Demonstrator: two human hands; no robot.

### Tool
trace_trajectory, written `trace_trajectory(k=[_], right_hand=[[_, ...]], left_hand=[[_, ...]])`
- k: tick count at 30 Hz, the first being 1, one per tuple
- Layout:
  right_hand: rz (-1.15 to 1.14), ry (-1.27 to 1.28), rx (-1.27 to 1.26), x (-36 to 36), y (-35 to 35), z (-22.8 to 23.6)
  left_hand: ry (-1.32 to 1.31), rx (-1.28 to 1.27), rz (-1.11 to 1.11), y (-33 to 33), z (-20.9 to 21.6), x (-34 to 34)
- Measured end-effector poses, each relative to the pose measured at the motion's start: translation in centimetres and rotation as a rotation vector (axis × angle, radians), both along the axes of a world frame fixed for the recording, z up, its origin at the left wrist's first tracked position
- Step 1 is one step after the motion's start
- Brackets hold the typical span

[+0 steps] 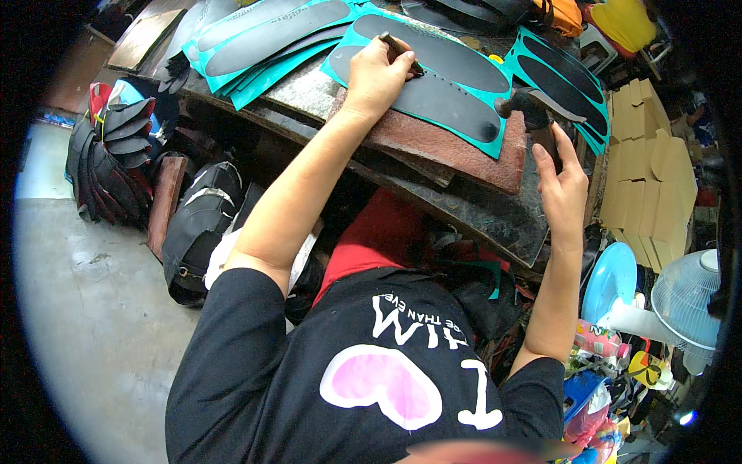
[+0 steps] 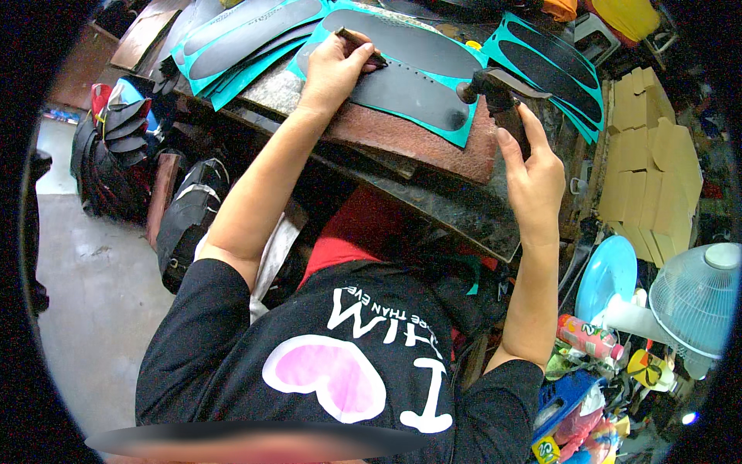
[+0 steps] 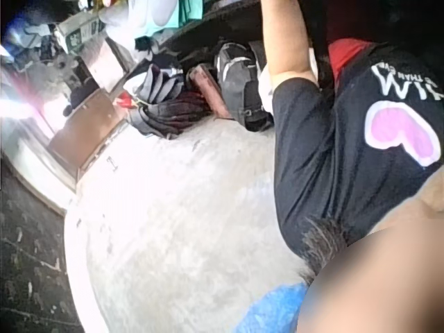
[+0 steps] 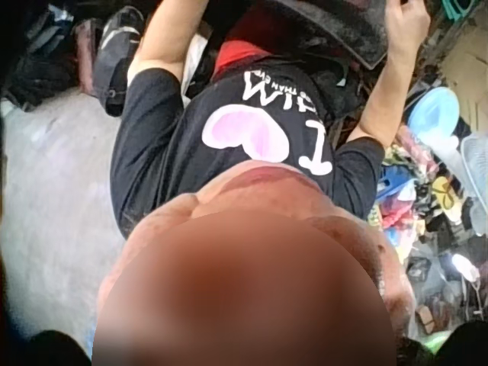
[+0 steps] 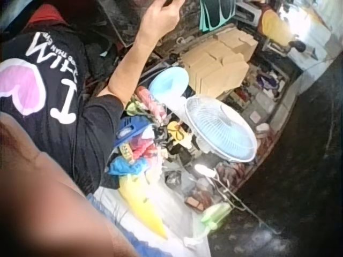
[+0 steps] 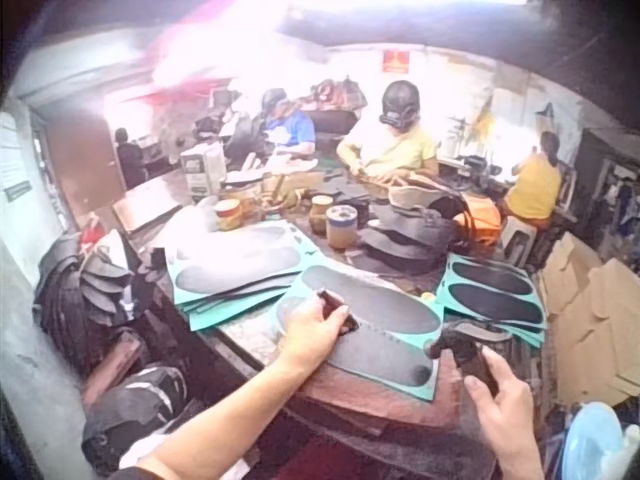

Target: The person repeatedly hammers a black insole with a teal border on a workbench. They hold the insole with one hand and strike it with a hammer in the other, occasionally repositioning the insole to work different areas.

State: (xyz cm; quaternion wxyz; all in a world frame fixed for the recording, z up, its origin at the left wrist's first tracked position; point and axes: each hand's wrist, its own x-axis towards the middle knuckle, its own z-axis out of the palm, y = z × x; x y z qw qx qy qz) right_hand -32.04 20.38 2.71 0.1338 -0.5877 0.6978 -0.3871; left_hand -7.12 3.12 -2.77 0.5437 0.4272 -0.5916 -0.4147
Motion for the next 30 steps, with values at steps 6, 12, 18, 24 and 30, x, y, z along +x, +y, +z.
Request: trace_trajectory(k=[6, 12, 18, 24, 30], right_hand=[[0.05, 0.131, -0.068, 1.5, -1.6, 1.1], [0.204, -0.026, -0.414, 3.1, -1.9, 6.6], [0.154, 0.369, -0.24, 5.2, -4.3, 4.0], [0.101, 0.168, -0.252, 0.8, -3.7, 0.8], [0.095, 0.134, -0.353, 1.6, -2.1, 5.0]], left_hand=[[0.013, -0.053, -0.034, -0.7, -0.9, -0.4], [-0.221, -0.19, 0.002, -0.3, 0.2, -0.3], [-0.691, -0.599, 0.076, 0.6, 0.5, -2.2], [0.209, 0.03, -0.072, -1.1, -0.6, -1.4], [-0.173, -0.165, -0.057, -0.8, -0.5, -1.2]])
